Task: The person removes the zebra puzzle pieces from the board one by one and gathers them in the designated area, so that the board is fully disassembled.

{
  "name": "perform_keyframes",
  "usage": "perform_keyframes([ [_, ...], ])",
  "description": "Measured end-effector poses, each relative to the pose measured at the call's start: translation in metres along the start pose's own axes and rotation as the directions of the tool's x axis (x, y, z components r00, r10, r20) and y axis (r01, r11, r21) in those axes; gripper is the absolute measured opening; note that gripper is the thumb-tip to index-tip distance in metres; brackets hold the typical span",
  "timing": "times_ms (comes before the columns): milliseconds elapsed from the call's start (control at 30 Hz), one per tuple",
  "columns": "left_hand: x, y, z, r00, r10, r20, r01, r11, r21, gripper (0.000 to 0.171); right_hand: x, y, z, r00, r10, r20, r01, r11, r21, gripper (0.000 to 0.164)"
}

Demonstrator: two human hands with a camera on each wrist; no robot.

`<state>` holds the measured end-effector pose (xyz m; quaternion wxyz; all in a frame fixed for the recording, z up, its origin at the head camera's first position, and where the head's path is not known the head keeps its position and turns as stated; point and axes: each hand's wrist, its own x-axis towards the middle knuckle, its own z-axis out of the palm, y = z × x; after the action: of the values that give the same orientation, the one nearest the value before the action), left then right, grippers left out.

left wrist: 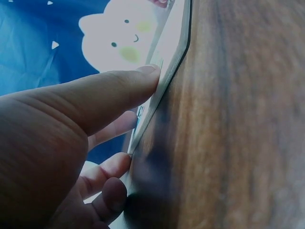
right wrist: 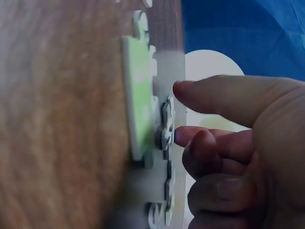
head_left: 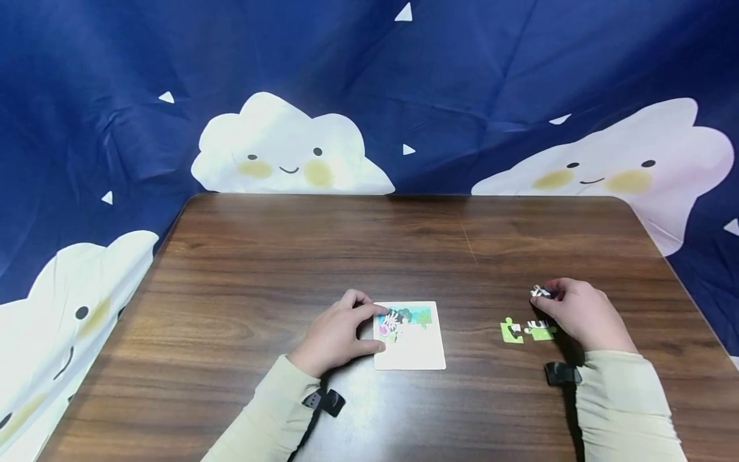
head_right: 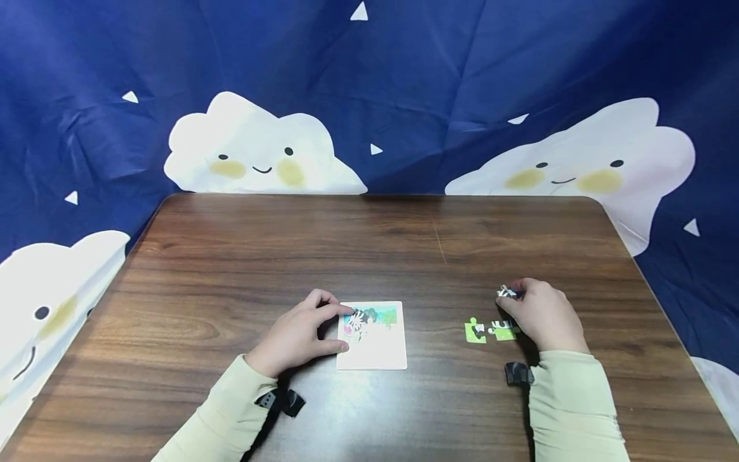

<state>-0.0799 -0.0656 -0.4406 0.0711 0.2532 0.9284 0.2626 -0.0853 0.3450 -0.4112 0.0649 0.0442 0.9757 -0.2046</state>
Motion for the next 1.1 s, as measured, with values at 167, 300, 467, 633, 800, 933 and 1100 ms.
perform_keyframes([
  [167, 0.000, 0.000, 0.000, 1.000, -0.007, 0.001, 0.007, 1.000, 0.002, 0.054, 0.001, 0.003, 0.002, 1.000, 0.014, -0.001, -0.014, 1.000, 0.014, 0.042],
  [300, 0.000, 0.000, 0.000, 1.000, -0.010, 0.007, 0.010, 1.000, 0.003, 0.054, 0.000, 0.005, 0.002, 1.000, 0.027, 0.004, -0.028, 0.999, 0.018, 0.042],
  [467, 0.000, 0.001, 0.000, 1.000, -0.016, 0.008, 0.016, 1.000, 0.006, 0.055, 0.000, 0.007, 0.001, 0.999, 0.040, -0.020, -0.040, 0.999, 0.033, 0.039],
  [633, -0.001, 0.001, 0.000, 1.000, -0.016, 0.008, 0.016, 1.000, 0.011, 0.054, 0.000, 0.006, 0.003, 0.997, 0.022, -0.069, -0.017, 0.997, 0.081, 0.033],
  [800, -0.002, 0.001, -0.001, 1.000, -0.016, 0.010, 0.016, 1.000, 0.006, 0.055, -0.003, -0.004, 0.002, 0.991, -0.035, -0.131, 0.061, 0.978, 0.200, 0.025],
  [933, -0.001, 0.002, -0.001, 1.000, -0.017, 0.008, 0.017, 1.000, 0.006, 0.054, -0.003, -0.020, 0.002, 0.990, -0.087, -0.109, 0.123, 0.911, 0.395, 0.023],
  [1100, 0.000, 0.002, -0.002, 1.000, -0.021, 0.018, 0.021, 1.000, 0.005, 0.055, -0.006, -0.046, 0.005, 0.988, -0.141, -0.055, 0.148, 0.810, 0.567, 0.028],
])
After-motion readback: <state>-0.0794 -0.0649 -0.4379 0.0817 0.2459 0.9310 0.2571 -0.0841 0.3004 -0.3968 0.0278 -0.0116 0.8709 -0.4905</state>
